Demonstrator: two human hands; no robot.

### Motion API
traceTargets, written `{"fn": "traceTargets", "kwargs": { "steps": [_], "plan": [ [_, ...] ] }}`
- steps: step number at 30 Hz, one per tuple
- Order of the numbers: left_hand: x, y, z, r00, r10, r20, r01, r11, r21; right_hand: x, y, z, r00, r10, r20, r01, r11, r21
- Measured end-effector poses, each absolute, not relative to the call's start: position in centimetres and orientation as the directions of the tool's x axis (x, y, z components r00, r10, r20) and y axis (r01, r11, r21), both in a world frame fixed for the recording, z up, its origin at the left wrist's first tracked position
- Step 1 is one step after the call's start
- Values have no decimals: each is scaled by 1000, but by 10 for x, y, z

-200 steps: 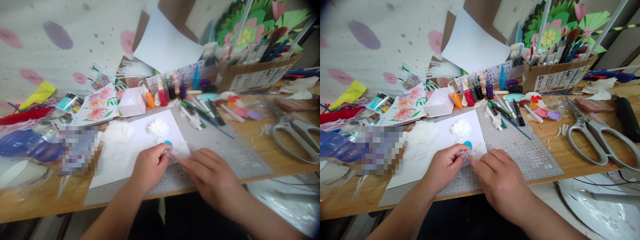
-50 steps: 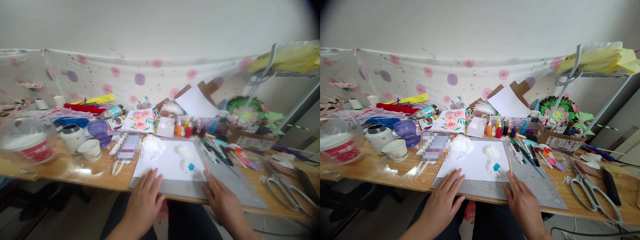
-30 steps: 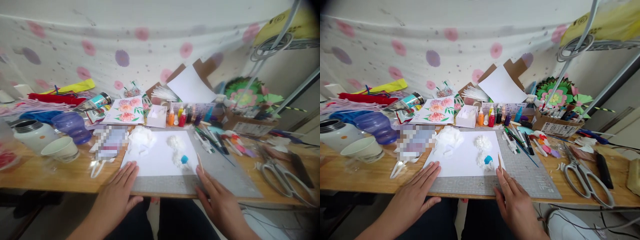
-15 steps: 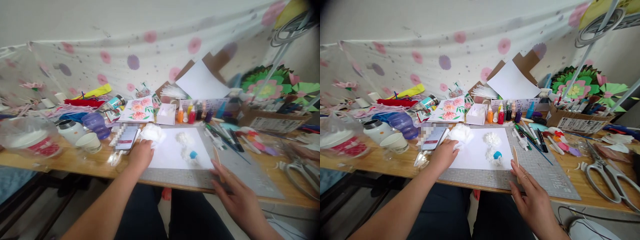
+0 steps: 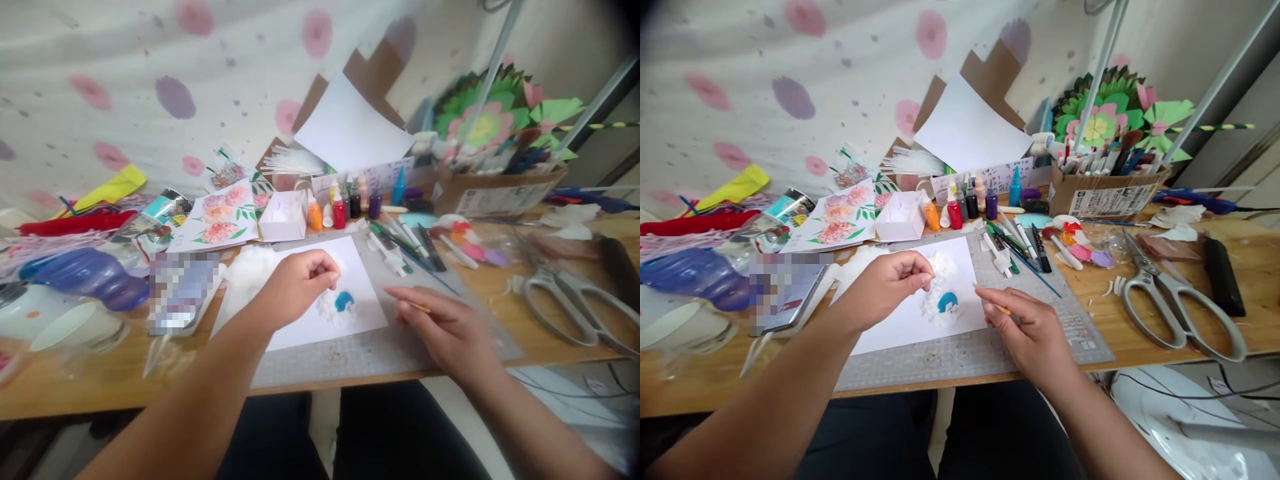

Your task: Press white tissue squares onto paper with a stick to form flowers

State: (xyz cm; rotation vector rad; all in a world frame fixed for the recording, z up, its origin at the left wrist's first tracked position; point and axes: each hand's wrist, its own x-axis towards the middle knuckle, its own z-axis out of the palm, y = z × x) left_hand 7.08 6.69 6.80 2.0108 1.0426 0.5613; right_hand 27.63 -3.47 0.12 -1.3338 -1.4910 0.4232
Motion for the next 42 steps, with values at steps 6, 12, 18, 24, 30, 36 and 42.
{"fn": "traceTargets", "kwargs": {
  "steps": [6,12,18,24,30,36,42],
  "plan": [
    [78,86,65,630,771,-91,562,-372,739,275,-32,2,27,893,449,478,382,-791],
    [27,94,66,405,913,33,747,-352,564,278,-35,0,-78,869,488,584,436,-684],
    [-35,76,53,286,958,27,949,-287,129,284,-36,-16,-106,797,594,674,497,-547],
    [-45,67,34,303,953,-12,947,-300,113,282,-35,-19,-93,777,623,693,500,-519],
    [-19,61,46,388,920,60,888,-391,243,276,-34,-9,-104,797,594,664,500,-555],
    [48,50,59,513,855,-71,673,-350,651,272,-38,-1,-218,795,566,623,560,-546],
    [84,71,48,559,821,-121,602,-301,740,272,-42,6,-255,785,565,584,590,-557]
  ]
}}
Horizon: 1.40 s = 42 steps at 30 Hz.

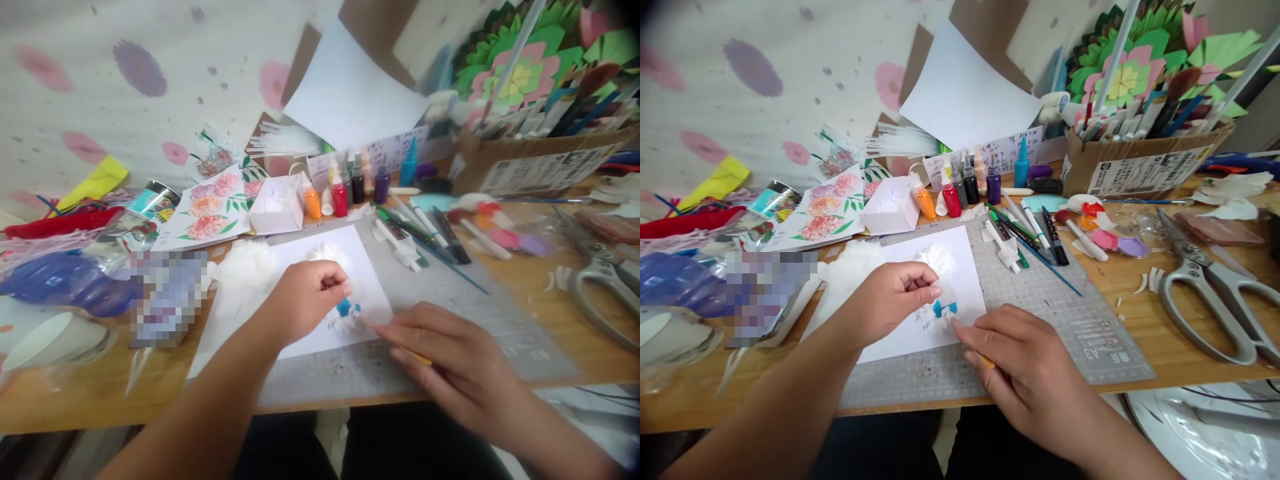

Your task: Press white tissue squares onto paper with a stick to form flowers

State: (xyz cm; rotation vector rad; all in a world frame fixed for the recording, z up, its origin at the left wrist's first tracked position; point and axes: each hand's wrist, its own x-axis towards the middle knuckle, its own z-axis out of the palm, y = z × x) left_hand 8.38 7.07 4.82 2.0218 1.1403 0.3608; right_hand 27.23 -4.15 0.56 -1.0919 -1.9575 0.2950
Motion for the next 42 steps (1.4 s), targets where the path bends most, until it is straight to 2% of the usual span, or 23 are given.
{"fn": "traceTargets", "kwargs": {
  "steps": [6,11,17,20,25,31,36,42],
  "plan": [
    [81,75,32,560,824,-83,518,-271,811,274,-41,2,-102,785,610,599,538,-593],
    [76,75,30,552,829,-83,499,-249,830,273,-35,5,-217,793,570,552,581,-598],
    [70,81,35,571,806,-158,554,-236,799,273,-35,12,-237,809,538,552,568,-610],
    [67,82,38,604,772,-198,593,-269,759,273,-35,10,-204,824,528,580,536,-613],
    [66,81,38,640,753,-155,574,-334,747,273,-34,7,-129,832,540,646,484,-590],
    [65,80,36,698,670,-253,575,-314,755,273,-37,7,-91,849,520,634,452,-628],
    [62,82,39,643,736,-214,574,-278,771,274,-37,11,-132,821,555,593,514,-620],
    [60,85,40,612,774,-163,525,-244,816,273,-36,9,-191,837,513,565,521,-640]
  ]
}}
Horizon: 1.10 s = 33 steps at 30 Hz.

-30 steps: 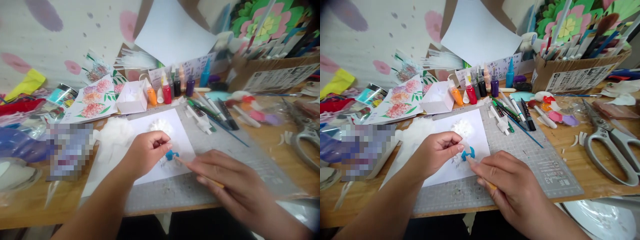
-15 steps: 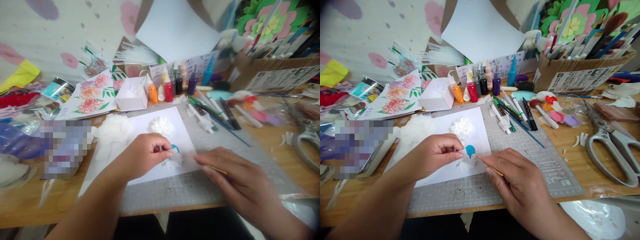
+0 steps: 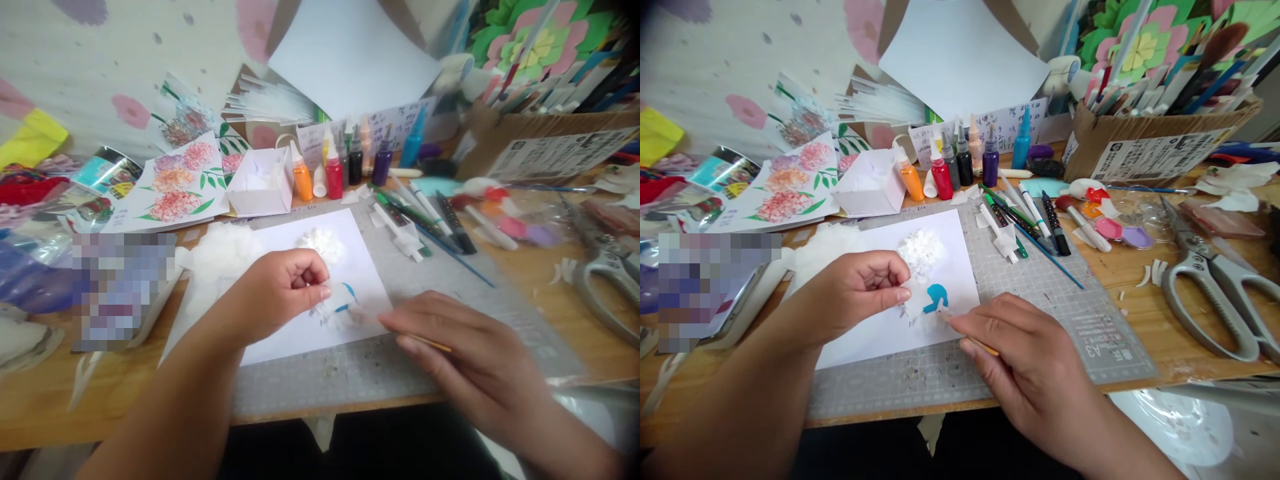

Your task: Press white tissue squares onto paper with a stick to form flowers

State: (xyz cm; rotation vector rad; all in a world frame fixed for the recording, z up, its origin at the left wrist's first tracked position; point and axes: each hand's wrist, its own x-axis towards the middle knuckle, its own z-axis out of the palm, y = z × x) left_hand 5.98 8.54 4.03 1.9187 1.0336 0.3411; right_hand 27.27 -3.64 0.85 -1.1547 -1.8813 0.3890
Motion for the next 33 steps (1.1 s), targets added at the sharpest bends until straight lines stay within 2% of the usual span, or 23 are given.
{"fn": "traceTargets", "kwargs": {
  "steps": [6,17,22,33],
  "plan": [
    [63,82,42,691,682,-238,549,-282,787,272,-34,8,-148,834,531,606,501,-618],
    [83,68,28,641,738,-210,652,-381,655,274,-39,10,-43,812,582,611,482,-628],
    [83,67,29,630,747,-215,666,-376,644,274,-41,14,-157,774,613,564,580,-588],
    [82,67,27,638,748,-184,642,-385,663,270,-35,9,-219,813,540,600,549,-582]
  ]
}}
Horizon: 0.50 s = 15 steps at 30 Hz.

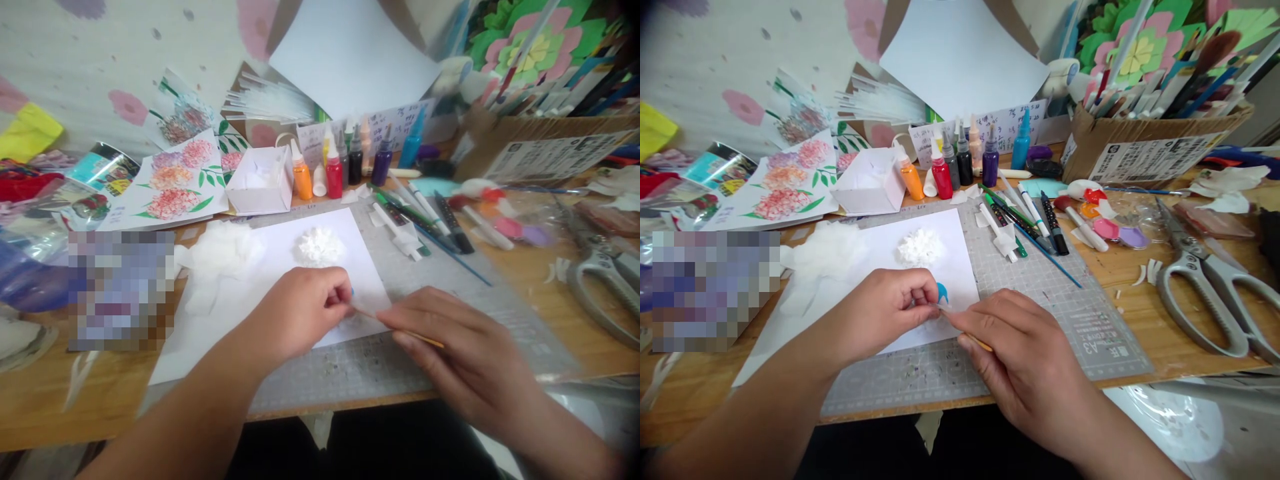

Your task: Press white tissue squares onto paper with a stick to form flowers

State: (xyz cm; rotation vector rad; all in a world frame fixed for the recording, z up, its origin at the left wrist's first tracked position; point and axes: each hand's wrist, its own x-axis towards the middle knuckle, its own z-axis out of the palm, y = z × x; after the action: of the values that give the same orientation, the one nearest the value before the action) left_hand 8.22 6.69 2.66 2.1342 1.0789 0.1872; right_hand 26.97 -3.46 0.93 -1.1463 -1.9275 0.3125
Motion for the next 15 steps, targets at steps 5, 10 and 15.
{"fn": "traceTargets", "kwargs": {
  "steps": [5,10,15],
  "plan": [
    [76,69,31,634,756,-160,605,-356,712,268,-36,3,-233,830,508,657,519,-547],
    [73,73,33,641,766,-55,606,-461,648,266,-37,-1,-254,834,489,703,507,-499],
    [77,72,33,700,711,-71,630,-567,530,268,-35,2,-252,811,528,656,544,-522]
  ]
}}
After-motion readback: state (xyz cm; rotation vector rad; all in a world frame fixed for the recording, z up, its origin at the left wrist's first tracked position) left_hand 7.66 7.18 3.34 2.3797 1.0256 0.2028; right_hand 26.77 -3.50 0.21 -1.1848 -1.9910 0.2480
